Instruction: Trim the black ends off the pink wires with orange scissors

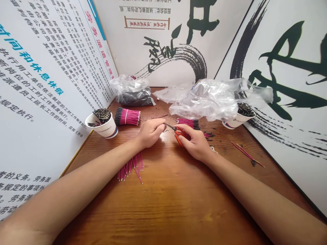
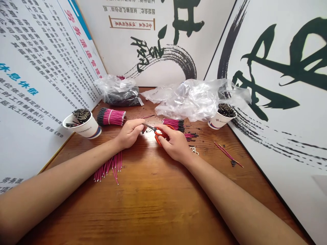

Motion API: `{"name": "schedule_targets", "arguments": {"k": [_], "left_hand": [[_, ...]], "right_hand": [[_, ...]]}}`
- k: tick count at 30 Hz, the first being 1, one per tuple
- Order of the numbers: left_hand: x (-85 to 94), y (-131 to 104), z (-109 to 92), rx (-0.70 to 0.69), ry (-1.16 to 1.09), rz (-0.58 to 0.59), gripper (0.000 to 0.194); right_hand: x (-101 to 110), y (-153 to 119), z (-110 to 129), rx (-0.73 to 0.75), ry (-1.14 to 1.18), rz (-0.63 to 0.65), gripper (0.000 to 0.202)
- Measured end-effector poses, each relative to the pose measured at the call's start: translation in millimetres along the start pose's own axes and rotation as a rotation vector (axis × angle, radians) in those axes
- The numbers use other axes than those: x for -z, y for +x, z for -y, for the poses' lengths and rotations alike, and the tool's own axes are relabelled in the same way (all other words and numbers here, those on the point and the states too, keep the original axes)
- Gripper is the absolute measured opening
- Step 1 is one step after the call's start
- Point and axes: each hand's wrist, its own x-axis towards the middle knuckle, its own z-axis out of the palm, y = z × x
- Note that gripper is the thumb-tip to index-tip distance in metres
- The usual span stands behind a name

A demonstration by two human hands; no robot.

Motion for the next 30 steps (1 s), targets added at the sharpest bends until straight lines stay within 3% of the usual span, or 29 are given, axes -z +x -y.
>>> {"name": "schedule_targets", "arguments": {"k": [30], "left_hand": [[-0.7,0.6,0.4,-0.006,-0.009,-0.004,0.028]], "right_hand": [[-0.1,-0.1,2.3,-0.031,0.033,0.018,0.031]]}}
